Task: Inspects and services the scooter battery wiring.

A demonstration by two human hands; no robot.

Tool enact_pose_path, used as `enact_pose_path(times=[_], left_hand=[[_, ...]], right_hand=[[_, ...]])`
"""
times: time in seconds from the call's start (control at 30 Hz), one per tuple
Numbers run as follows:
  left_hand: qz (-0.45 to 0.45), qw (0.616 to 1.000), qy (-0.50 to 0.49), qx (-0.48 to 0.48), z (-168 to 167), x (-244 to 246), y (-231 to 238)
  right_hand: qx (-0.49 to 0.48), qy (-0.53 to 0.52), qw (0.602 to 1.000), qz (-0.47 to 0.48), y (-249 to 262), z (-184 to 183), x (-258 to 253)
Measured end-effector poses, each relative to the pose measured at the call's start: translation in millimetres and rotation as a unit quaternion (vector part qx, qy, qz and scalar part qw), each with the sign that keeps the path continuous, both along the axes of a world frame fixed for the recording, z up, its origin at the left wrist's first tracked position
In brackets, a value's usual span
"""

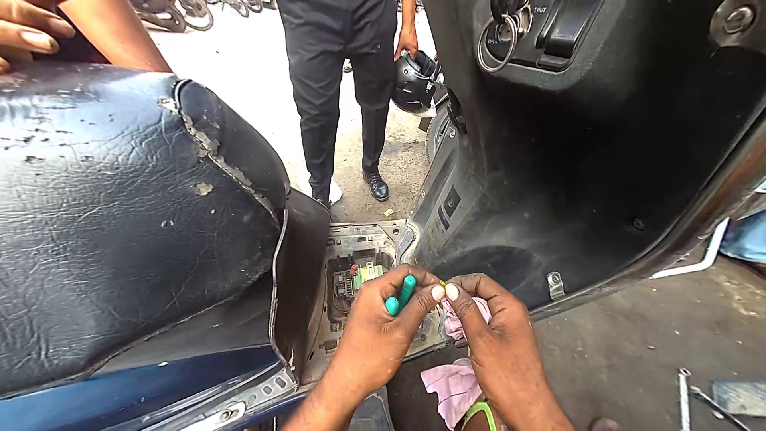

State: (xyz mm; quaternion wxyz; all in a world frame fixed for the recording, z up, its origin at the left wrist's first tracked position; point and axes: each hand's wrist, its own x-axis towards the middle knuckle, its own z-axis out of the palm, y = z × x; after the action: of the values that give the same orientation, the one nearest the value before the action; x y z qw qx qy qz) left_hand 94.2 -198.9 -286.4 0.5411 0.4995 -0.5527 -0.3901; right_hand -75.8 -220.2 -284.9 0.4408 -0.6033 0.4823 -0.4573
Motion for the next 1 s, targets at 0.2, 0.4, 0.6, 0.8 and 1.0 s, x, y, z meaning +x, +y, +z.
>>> enact_pose_path(times=[0.2,0.4,0.6,0.8,1.0], left_hand=[[0.032,0.998,0.047,-0.017,4,-2,10],[0.050,0.995,0.082,0.007,1,-6,12],[0.010,0.983,0.182,0.031,14,3,18],[0.127,0.983,-0.079,-0.105,12,2,23],[0.128,0.790,-0.438,-0.410,-9,14,30]], right_hand=[[0.044,-0.117,0.992,0.019,-5,4,3],[-0.048,-0.022,0.998,0.030,1,2,16],[-0.122,0.018,0.992,0.032,2,6,20],[-0.096,0.001,0.994,0.047,1,9,24],[0.001,-0.093,0.994,0.056,1,16,31]])
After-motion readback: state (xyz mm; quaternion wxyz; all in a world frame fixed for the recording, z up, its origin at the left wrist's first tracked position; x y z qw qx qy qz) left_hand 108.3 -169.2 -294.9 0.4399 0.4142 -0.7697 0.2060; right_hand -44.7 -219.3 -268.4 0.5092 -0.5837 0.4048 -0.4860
